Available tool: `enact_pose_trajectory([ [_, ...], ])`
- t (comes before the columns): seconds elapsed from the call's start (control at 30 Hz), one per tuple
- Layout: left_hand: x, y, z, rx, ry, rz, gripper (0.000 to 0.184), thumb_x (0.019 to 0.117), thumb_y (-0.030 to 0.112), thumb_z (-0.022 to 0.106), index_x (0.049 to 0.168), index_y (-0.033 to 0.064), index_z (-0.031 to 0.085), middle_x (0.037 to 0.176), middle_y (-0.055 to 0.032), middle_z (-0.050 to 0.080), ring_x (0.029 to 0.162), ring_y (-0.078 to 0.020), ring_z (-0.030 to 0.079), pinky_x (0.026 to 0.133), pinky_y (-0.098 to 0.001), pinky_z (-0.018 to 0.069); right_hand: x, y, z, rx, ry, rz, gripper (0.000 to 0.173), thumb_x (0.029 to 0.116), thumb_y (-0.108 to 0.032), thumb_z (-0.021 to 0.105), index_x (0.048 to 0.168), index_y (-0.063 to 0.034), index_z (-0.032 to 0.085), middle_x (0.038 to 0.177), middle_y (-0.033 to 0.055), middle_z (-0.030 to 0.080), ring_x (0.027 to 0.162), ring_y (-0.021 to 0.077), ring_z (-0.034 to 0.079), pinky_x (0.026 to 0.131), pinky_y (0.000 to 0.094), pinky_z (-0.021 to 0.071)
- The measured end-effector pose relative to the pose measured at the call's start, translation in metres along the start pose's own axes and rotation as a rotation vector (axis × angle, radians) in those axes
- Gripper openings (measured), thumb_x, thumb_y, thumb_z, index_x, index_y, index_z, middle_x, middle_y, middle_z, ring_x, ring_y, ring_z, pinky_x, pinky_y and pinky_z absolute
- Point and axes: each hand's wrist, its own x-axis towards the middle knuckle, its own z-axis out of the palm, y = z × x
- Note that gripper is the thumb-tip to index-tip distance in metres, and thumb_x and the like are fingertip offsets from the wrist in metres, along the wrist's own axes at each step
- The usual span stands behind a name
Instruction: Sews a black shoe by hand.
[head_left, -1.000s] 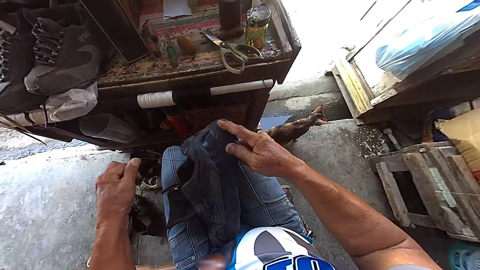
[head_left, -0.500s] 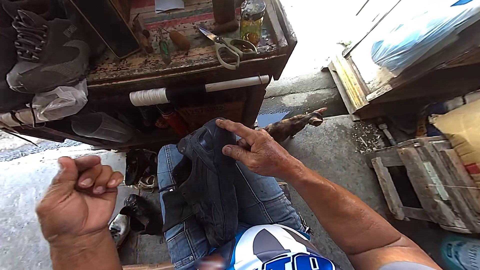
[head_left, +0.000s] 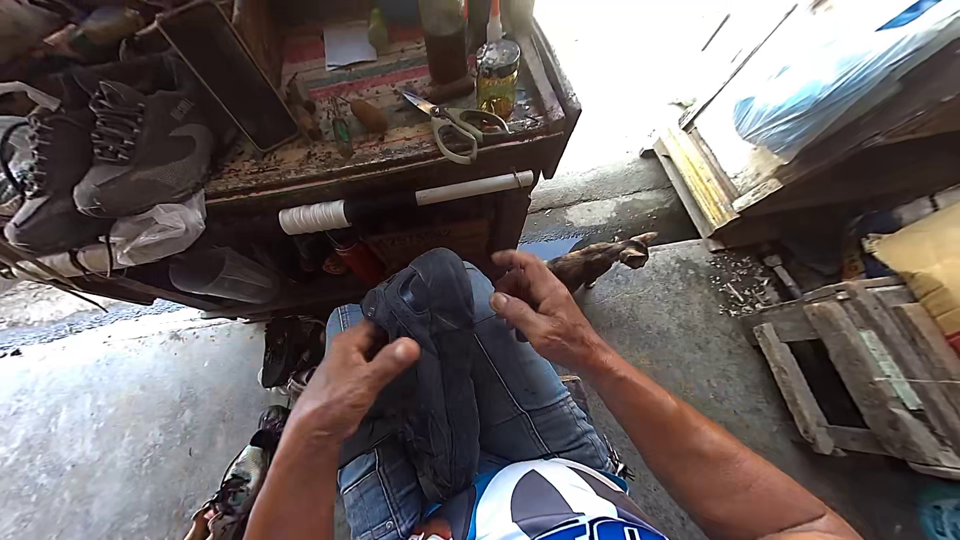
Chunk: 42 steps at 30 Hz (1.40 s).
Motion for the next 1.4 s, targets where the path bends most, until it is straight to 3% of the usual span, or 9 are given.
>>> enact_pose_trajectory([
  [0.07,0.006,-0.001,0.011,-0.081,-0.014,-0.006,0.035,0.088,0.027,0.08,0.111,0.0053,0.066,0.098,-0.0024,0.075,0.091,-0.0119,0.073,0.085,-0.0306,0.0622,-0.018,0.025,0.004,0.007,0.047,0.006,0.039,0.1002,-0.017,0.056,0.138,-0.0054,0.054,0.109,0.0075,0.066,0.091,0.0149,0.066,0.079,0.0336,0.0584],
  [0.13,0.009,-0.003,0.012,-0.118,-0.029,0.015,0.026,0.0908,0.019,0.077,0.109,0.0041,0.067,0.097,-0.0044,0.075,0.09,-0.0135,0.073,0.084,-0.0317,0.0625,-0.03,0.031,0.003,-0.057,0.071,-0.078,0.032,0.1027,-0.014,0.054,0.133,-0.0037,0.061,0.117,0.0086,0.063,0.101,0.0126,0.064,0.086,0.0287,0.057],
  [0.3,0.007,-0.005,0.009,-0.113,-0.037,0.034,0.018,0.0927,0.016,0.074,0.106,0.0041,0.069,0.094,-0.005,0.075,0.088,-0.0129,0.073,0.083,-0.0312,0.0625,-0.036,-0.014,-0.01,-0.251,-0.047,-0.274,0.044,0.1054,-0.022,0.059,0.147,-0.008,0.054,0.098,0.0045,0.067,0.083,0.0081,0.062,0.075,0.0248,0.0559],
  [0.43,0.007,-0.006,0.01,-0.112,-0.022,0.035,0.017,0.0922,0.014,0.074,0.104,0.0033,0.07,0.093,-0.0056,0.075,0.086,-0.0132,0.073,0.082,-0.0311,0.0626,-0.038,-0.032,-0.002,-0.314,-0.112,-0.339,0.036,0.1062,-0.029,0.058,0.135,-0.0081,0.067,0.1,0.008,0.068,0.081,0.0098,0.063,0.072,0.0251,0.0554],
  [0.57,0.007,-0.007,0.012,-0.099,-0.009,0.045,0.015,0.0925,0.013,0.074,0.103,0.0035,0.07,0.092,-0.0049,0.075,0.084,-0.0124,0.073,0.08,-0.0303,0.0626,-0.034,-0.03,0.005,-0.35,-0.133,-0.384,0.034,0.1073,-0.027,0.055,0.131,-0.0079,0.069,0.091,0.0074,0.066,0.075,0.0112,0.062,0.066,0.0256,0.0525],
  [0.97,0.007,-0.011,0.013,-0.127,-0.043,0.077,0.011,0.0934,0.014,0.073,0.1,0.0054,0.072,0.09,-0.0037,0.075,0.084,-0.0114,0.073,0.08,-0.0299,0.0623,-0.031,-0.032,0.007,-0.426,-0.139,-0.358,0.032,0.1076,-0.024,0.052,0.129,-0.0088,0.071,0.089,0.0069,0.067,0.076,0.0127,0.063,0.067,0.0267,0.053],
  [1.23,0.008,-0.004,0.022,0.056,-0.069,0.105,0.012,0.0955,0.018,0.071,0.098,0.006,0.073,0.088,-0.0022,0.075,0.083,-0.01,0.072,0.077,-0.028,0.0618,-0.031,-0.053,-0.006,-0.628,-0.171,-0.276,0.033,0.1064,-0.027,0.049,0.123,-0.0146,0.074,0.081,0.0028,0.064,0.068,0.0128,0.061,0.058,0.0308,0.0499],
  [1.4,0.014,-0.005,0.026,0.134,-0.154,0.176,0.013,0.0996,0.018,0.066,0.102,0.0069,0.073,0.092,0.0016,0.075,0.086,-0.0063,0.071,0.081,-0.0252,0.061,-0.021,-0.057,-0.014,-0.742,-0.223,-0.313,0.029,0.1015,-0.024,0.05,0.109,-0.0146,0.076,0.072,-0.0002,0.06,0.062,0.0124,0.059,0.053,0.0313,0.0471],
])
